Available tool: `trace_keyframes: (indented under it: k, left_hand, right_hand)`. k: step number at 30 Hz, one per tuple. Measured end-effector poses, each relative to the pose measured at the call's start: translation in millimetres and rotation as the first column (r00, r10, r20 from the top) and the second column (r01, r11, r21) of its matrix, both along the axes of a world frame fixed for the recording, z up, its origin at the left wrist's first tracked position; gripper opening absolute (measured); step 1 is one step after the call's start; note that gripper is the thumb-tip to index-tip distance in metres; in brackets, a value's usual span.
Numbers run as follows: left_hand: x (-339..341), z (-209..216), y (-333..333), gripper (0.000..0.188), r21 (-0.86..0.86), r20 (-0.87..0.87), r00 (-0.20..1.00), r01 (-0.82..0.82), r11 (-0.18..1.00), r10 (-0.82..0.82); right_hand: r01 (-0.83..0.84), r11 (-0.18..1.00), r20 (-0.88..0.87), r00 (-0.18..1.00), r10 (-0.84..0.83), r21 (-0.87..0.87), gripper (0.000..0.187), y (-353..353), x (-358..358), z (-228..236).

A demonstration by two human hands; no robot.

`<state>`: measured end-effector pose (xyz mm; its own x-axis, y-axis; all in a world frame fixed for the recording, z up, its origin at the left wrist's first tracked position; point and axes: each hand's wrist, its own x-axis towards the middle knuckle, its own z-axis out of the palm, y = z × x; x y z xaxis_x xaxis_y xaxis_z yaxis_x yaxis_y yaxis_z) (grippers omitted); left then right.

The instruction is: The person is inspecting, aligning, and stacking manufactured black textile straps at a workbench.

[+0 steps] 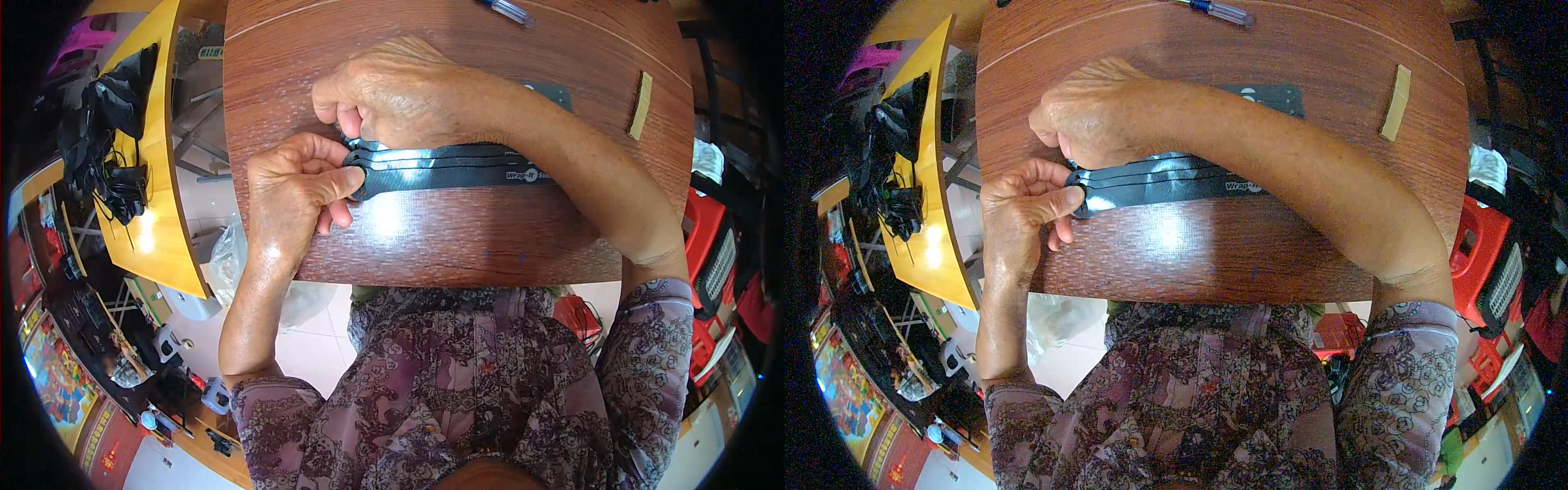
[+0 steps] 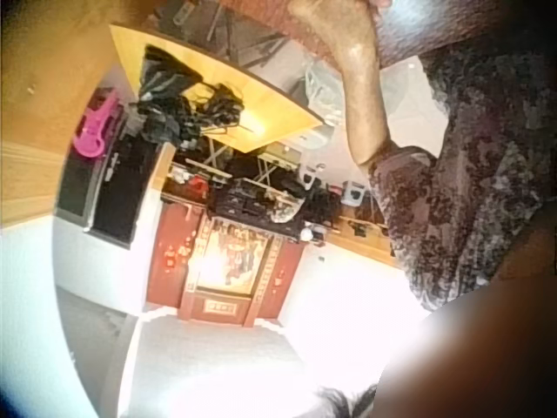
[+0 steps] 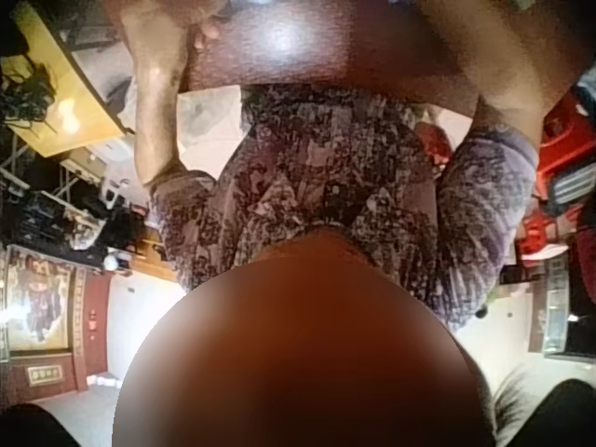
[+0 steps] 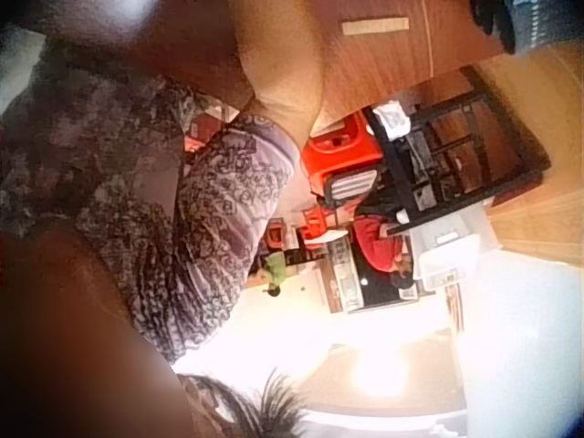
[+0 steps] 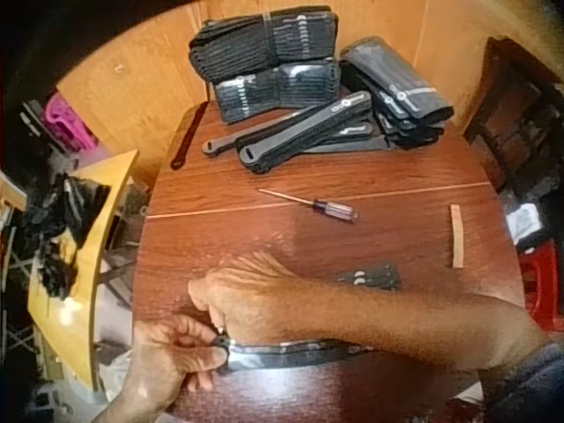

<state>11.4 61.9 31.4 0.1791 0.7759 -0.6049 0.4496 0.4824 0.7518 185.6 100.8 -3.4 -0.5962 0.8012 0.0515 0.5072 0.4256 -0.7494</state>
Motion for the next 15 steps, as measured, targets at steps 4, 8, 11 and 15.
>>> trace_keyframes:
  k: [4,8,11,15]
  left_hand:
    - [0.0,-1.0,-0.2,0.008,-0.002,0.018,1.0,-0.008,1.0,0.008]
    - [0.9,-0.2,0.3,0.008,0.0,0.011,1.0,-0.003,1.0,0.003]
    - [0.3,-0.8,0.5,0.008,-0.006,0.018,1.0,-0.005,1.0,0.006]
    - [0.8,-0.9,0.4,0.008,-0.006,0.015,1.0,-0.008,1.0,0.009]
  right_hand:
    - [-0.014,1.0,0.087,0.996,0.016,-0.024,0.019,-0.7,0.6,6.0]
    - [-0.022,0.999,0.093,0.995,0.025,-0.031,0.019,-0.1,-0.1,5.3]
    - [-0.022,0.999,0.099,0.995,0.026,-0.044,0.019,-0.5,-0.1,7.4]
    - [-0.017,0.999,0.113,0.993,0.023,-0.049,0.018,-0.6,-0.4,6.8]
